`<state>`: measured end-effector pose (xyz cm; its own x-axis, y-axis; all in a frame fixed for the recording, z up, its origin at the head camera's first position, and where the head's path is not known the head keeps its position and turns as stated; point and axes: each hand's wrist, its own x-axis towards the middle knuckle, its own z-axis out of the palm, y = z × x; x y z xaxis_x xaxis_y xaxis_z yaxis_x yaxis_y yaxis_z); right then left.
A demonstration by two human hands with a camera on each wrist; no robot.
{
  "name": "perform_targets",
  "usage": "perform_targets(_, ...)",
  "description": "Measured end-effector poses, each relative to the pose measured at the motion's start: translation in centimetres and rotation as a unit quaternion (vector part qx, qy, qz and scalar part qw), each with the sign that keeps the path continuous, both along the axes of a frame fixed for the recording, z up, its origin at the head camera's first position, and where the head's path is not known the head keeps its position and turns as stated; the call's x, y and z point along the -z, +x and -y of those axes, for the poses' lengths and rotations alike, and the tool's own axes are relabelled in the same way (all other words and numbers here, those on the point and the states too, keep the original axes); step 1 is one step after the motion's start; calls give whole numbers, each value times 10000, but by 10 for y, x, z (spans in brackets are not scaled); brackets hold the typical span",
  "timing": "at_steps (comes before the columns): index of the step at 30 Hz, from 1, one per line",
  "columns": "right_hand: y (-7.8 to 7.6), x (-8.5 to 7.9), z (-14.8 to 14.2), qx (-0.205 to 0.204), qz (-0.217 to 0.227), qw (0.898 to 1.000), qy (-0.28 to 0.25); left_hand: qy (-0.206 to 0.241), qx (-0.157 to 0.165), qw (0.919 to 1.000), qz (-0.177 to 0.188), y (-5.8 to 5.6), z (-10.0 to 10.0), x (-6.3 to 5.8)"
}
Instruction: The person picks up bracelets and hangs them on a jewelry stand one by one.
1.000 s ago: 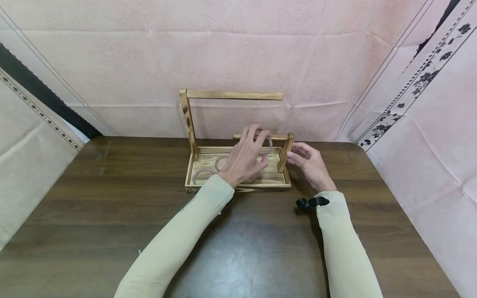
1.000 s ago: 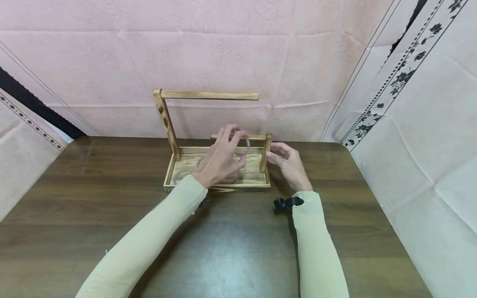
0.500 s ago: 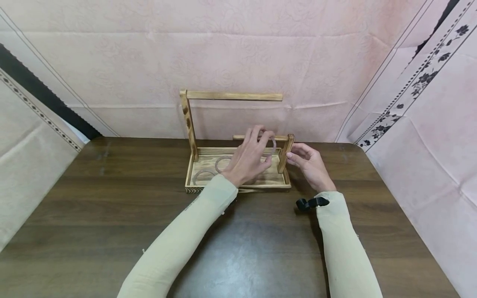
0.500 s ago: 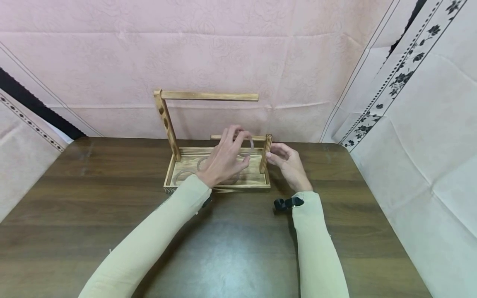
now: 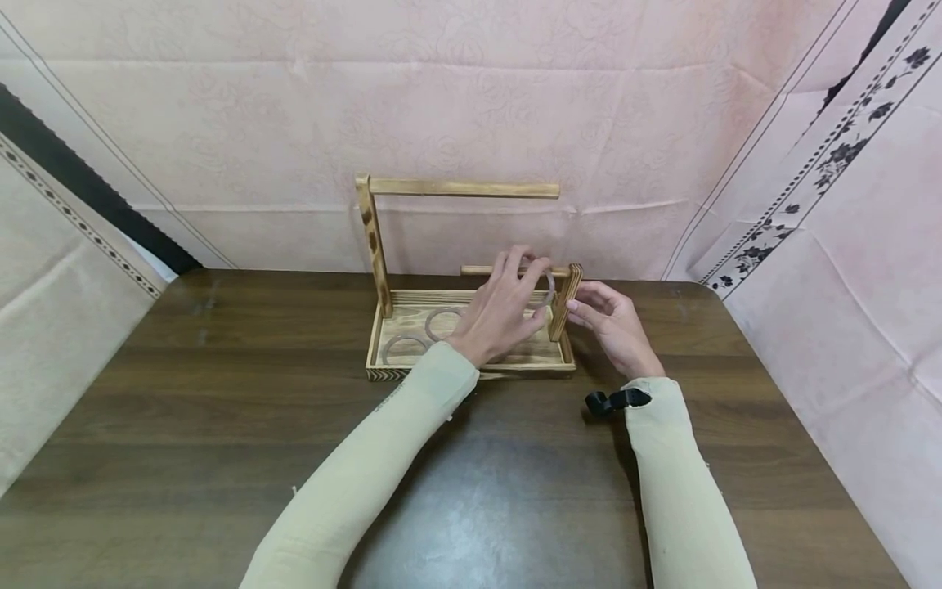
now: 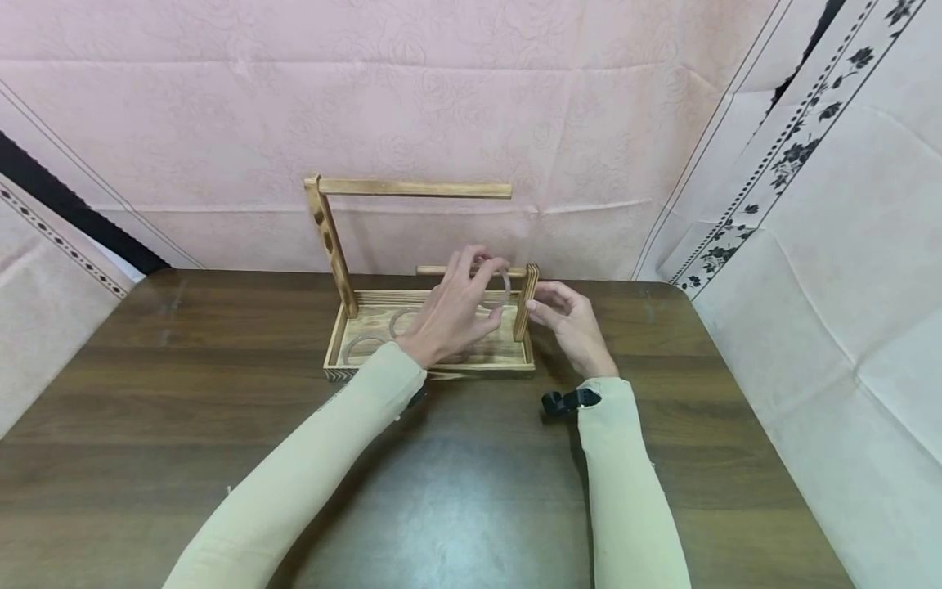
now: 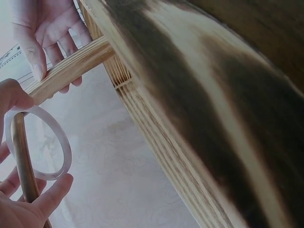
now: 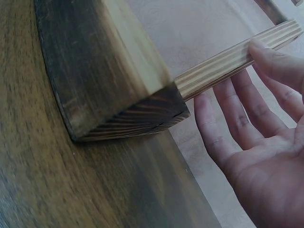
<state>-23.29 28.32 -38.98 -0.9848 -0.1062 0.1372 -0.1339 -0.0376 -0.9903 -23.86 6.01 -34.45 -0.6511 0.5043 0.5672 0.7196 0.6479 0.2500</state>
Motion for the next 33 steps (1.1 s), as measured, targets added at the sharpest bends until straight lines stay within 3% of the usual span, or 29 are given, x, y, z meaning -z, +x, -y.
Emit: perform_targets(33, -2, 2, -1, 21, -6, 10000, 48, 37, 46, 10000, 8, 2, -7, 3)
